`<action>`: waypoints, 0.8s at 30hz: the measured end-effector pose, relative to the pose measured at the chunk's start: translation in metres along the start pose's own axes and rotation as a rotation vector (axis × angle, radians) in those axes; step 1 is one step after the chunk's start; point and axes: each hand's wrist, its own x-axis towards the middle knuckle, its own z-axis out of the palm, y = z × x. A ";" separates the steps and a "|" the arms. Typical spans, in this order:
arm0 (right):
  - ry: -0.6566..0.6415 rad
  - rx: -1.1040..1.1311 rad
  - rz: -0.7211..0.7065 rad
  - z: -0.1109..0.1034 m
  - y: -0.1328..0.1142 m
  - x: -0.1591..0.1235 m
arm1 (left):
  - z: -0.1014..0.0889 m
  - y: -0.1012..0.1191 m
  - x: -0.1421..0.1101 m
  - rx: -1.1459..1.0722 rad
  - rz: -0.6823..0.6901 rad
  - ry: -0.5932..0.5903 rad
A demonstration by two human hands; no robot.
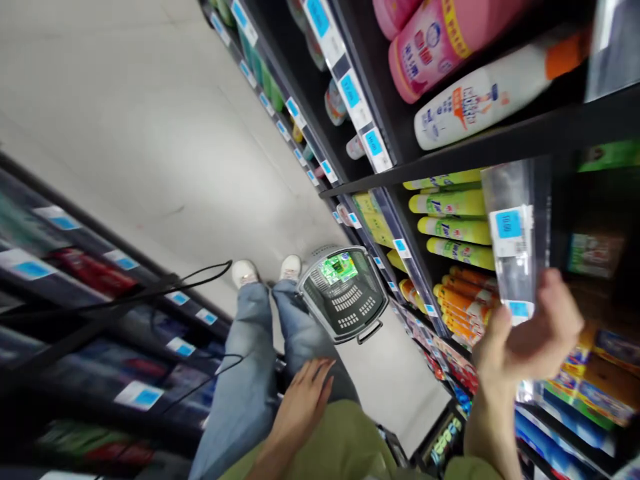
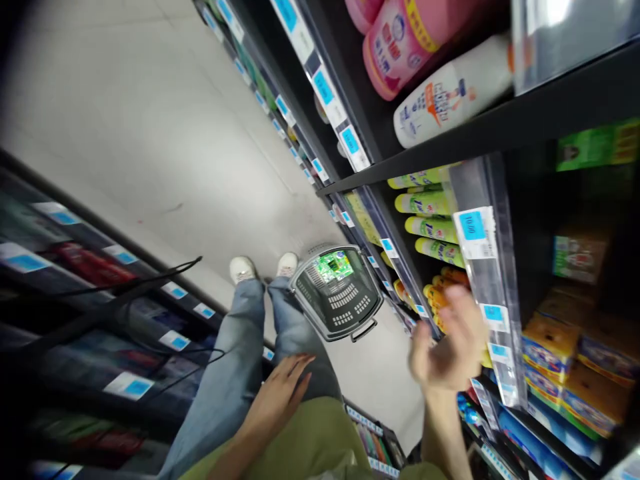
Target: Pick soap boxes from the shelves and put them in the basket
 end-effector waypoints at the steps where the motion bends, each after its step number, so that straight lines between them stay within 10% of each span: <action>1: -0.016 0.061 -0.069 0.017 -0.011 -0.028 | -0.002 0.002 0.002 0.017 -0.011 -0.021; 4: -0.286 0.348 0.033 0.099 -0.027 -0.110 | -0.004 0.003 0.008 0.042 -0.028 -0.059; 9: -0.818 0.193 0.726 0.265 0.001 -0.214 | -0.004 -0.010 0.011 0.018 -0.065 0.014; 19: -0.970 -0.054 0.918 0.486 0.115 -0.285 | 0.026 -0.078 0.018 -0.042 -0.099 0.111; 24: -1.001 -0.077 0.824 0.561 0.145 -0.310 | 0.051 -0.108 0.026 -0.145 -0.115 0.040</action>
